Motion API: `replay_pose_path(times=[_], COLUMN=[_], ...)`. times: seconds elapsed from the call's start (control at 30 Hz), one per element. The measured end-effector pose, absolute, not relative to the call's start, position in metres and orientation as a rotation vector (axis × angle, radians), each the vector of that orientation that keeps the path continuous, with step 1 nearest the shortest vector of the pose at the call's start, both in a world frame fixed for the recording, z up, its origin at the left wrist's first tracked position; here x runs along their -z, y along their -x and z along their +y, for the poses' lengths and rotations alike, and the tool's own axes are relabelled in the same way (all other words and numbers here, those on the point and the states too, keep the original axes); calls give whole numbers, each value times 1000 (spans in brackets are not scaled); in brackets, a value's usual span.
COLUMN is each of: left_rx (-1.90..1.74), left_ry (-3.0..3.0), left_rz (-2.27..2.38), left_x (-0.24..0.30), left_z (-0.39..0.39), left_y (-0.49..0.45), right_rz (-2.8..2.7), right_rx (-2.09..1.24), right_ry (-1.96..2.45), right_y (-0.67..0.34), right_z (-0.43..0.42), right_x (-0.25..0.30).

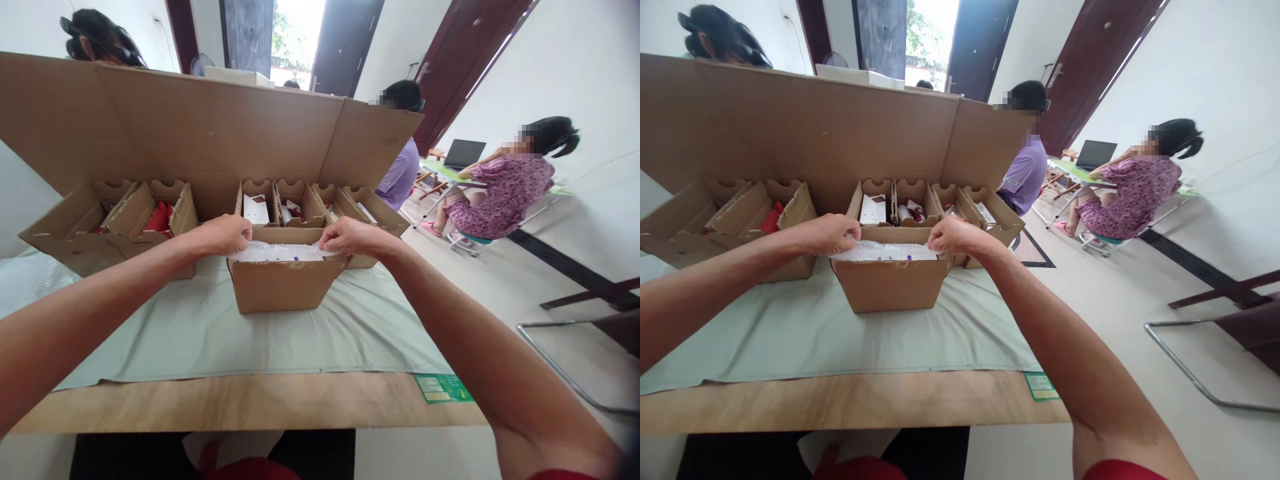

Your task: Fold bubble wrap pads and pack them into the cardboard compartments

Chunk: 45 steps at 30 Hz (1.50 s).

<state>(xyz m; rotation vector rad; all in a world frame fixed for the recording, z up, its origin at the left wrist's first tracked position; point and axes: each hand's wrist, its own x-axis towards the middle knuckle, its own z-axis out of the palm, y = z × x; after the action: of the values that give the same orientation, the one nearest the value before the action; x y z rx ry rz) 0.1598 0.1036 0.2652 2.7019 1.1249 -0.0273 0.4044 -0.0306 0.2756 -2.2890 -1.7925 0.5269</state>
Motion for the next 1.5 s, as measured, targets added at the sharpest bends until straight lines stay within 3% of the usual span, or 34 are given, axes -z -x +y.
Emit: replay_pose_path(times=[0.23, 0.57, 0.7, 0.83, 1.0, 1.1, 1.3, 1.5], left_rx=[345, 366, -201, -940, -873, -933, -948, -1068], left_ry=[-3245, -3221, -2979, -2280, -1710, -1611, -1568, -1596], left_rz=[1006, 900, 1083, 1184, 919, 760, 879, 1164], left_x=[-263, -255, -266, -225, -142, -125, -115, -124], left_z=[90, 94, 96, 80, 47, 30, -29, -58], left_y=[-188, -188, -148, -90, -101, -131, -87, -4], right_rz=[-2209, -2452, -2124, -1597, -1271, -1176, -1145, -1278], right_rx=[41, -154, 23, 67, -462, -518, -360, -430], right_ry=[2619, 2544, 2364, 2040, 1701, 1568, 1642, 1594], right_y=[-382, -374, -404, -437, -417, -387, -328, -264], right_z=[-16, -11, -44, -101, -115, -103, -139, -145], right_x=[-272, -279, -290, -254, -166, -138, -132, -145])
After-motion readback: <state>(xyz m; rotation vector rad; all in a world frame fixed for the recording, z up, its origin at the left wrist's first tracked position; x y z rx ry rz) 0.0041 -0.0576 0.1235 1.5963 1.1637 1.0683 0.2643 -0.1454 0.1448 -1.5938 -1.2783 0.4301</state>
